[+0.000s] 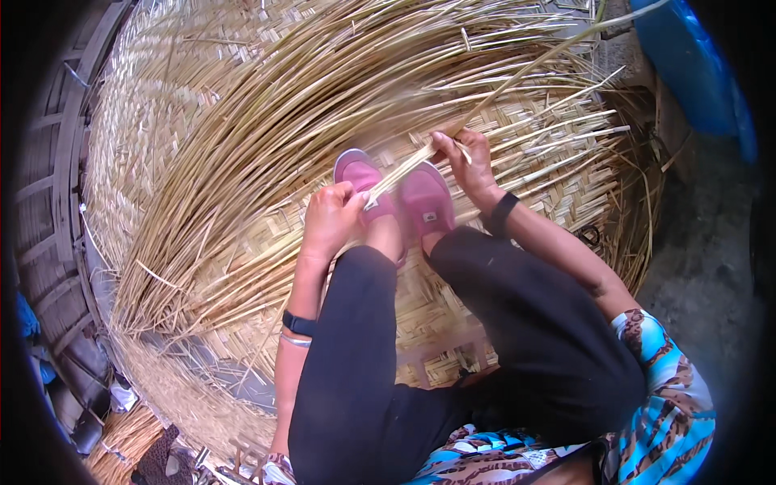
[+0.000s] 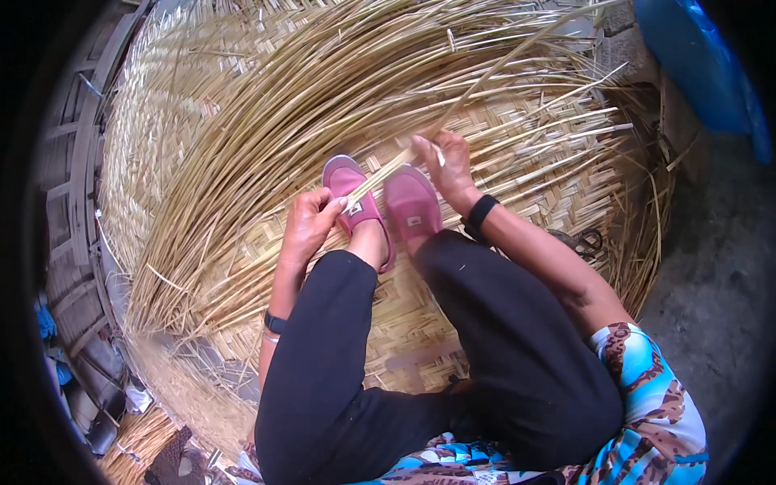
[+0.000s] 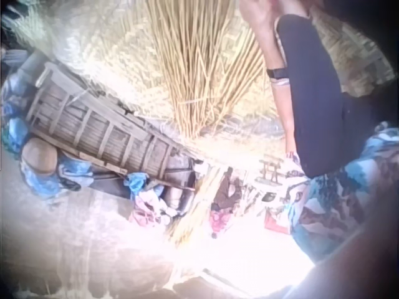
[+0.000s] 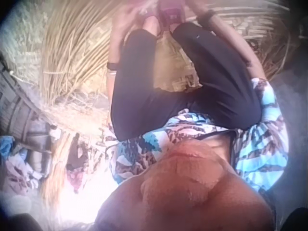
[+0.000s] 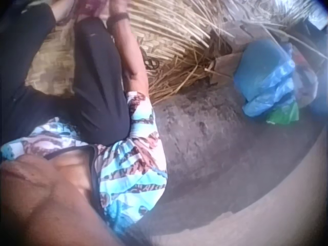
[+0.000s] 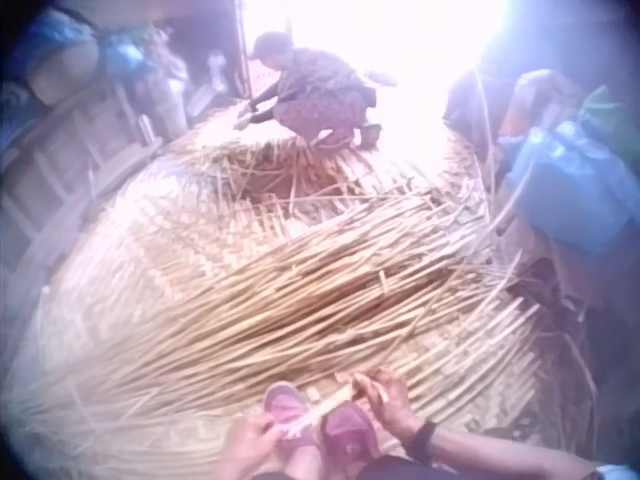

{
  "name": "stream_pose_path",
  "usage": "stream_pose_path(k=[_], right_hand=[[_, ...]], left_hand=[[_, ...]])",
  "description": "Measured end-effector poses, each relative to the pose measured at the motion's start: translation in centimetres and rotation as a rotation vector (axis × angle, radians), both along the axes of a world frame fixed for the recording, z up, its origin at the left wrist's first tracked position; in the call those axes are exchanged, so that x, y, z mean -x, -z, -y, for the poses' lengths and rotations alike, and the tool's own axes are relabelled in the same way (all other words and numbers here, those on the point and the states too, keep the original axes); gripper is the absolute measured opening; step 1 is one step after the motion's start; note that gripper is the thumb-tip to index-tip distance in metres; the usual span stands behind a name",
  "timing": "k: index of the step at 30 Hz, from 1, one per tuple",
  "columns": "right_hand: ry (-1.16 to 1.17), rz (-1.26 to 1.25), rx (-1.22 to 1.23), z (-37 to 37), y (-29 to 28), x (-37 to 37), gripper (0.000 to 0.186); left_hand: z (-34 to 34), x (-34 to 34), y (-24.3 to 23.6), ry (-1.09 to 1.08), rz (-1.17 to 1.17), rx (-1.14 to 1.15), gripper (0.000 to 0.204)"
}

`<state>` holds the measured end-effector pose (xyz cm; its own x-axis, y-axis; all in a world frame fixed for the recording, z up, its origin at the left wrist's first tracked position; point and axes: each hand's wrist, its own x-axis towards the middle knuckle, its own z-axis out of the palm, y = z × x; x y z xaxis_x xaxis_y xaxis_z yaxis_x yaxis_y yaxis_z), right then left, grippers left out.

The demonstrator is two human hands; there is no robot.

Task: Weaving reeds or straw into large mats by hand.

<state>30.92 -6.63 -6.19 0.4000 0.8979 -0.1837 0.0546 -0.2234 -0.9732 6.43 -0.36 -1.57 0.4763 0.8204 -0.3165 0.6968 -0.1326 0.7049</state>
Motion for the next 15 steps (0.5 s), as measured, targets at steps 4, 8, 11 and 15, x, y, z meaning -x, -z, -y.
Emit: stream_pose_path(k=[4, 8, 11, 15], right_hand=[[0.272, -0.476, 0.467, -0.1, 3.7, -1.9, 0.018], [0.212, -0.598, 0.375, 1.6, 4.5, -2.3, 0.022], [0.208, -0.602, 0.382, 2.2, 5.5, -3.4, 0.018], [0.25, -0.494, 0.233, 1.2, 3.6, -2.8, 0.011]], left_hand=[[-0.3, -0.5, -3.1, 0.071, 0.052, -0.046, 0.029], [-0.7, 1.0, -5.7, -0.062, 0.413, 0.411, 0.024], [-0.8, 0.2, -8.2, -0.028, 0.39, 0.401, 0.024], [-1.0, 0.9, -8.7, 0.045, 0.311, 0.374, 0.022]])
